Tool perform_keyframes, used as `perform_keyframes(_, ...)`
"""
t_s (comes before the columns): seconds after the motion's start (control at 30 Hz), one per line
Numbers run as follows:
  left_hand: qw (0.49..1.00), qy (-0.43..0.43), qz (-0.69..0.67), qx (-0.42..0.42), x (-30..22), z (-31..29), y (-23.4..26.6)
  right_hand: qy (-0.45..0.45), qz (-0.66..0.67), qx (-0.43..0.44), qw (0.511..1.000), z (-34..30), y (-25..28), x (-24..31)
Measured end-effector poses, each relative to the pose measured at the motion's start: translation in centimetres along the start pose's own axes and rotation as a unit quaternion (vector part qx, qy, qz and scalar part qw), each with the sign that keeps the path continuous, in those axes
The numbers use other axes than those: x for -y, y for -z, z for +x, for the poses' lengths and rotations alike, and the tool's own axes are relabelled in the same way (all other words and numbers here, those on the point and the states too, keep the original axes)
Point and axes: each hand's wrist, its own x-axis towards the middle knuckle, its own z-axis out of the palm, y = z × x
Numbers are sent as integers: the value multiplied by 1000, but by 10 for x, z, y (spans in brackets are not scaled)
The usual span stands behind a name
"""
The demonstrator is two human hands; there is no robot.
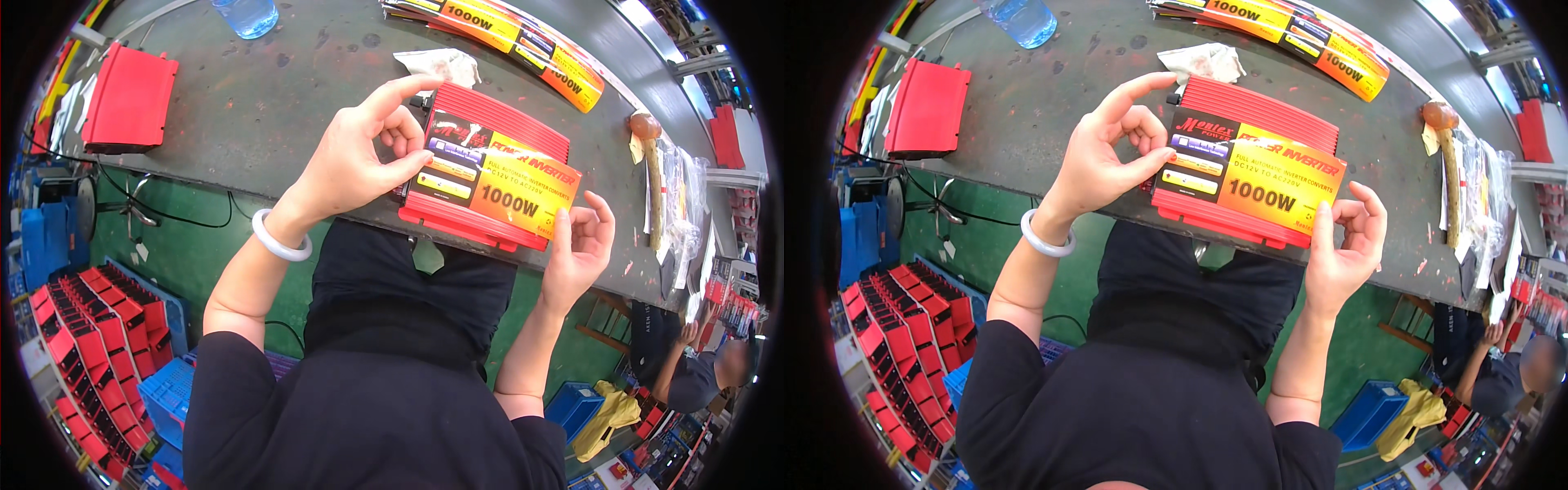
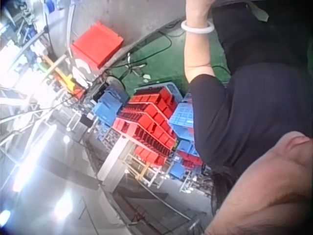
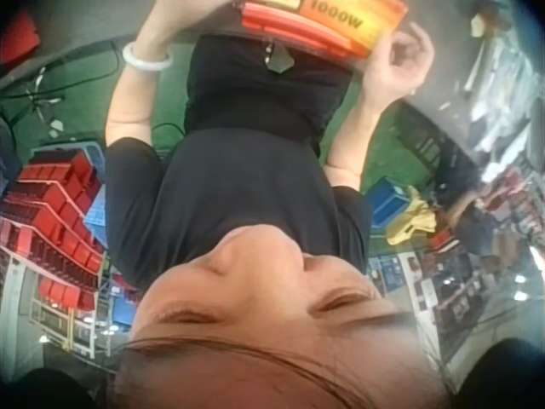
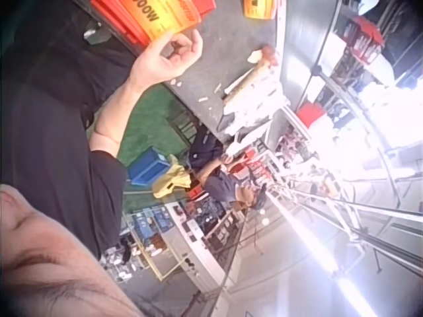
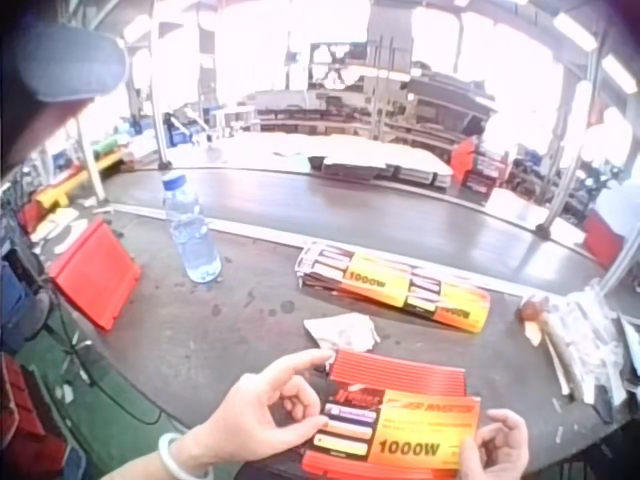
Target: Peel a product label from a sheet and apply it to a red power inverter housing on an assembly line.
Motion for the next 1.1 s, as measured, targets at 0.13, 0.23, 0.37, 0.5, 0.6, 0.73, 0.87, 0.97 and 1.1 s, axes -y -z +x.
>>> perform_keyframes(0.13,1000,-20,16,-2,0,1,-1,13,-10,-3,1000,0,0,-1)
perform_keyframes(0.23,1000,-20,16,-2,0,1,-1,13,-9,-5,1000,0,1,-1)
perform_keyframes(0.37,1000,-14,10,-3,1,0,2,30,-33,12,999,0,-1,-3)
perform_keyframes(0.5,999,2,18,26,-2,0,3,34,-32,12,999,-1,1,-4)
perform_keyframes(0.6,1000,-14,10,4,1,0,1,33,-31,12,999,-1,1,-4)
perform_keyframes(0.73,1000,-8,7,2,2,0,1,26,-24,12,999,0,1,-4)
perform_keyframes(0.87,1000,-9,14,1,2,0,1,30,-26,13,999,0,1,-4)
perform_keyframes(0.97,1000,-13,10,3,2,0,1,34,-28,12,999,0,1,-5)
perform_keyframes(1.1,999,-11,25,26,0,1,2,32,-29,2,999,0,1,-3)
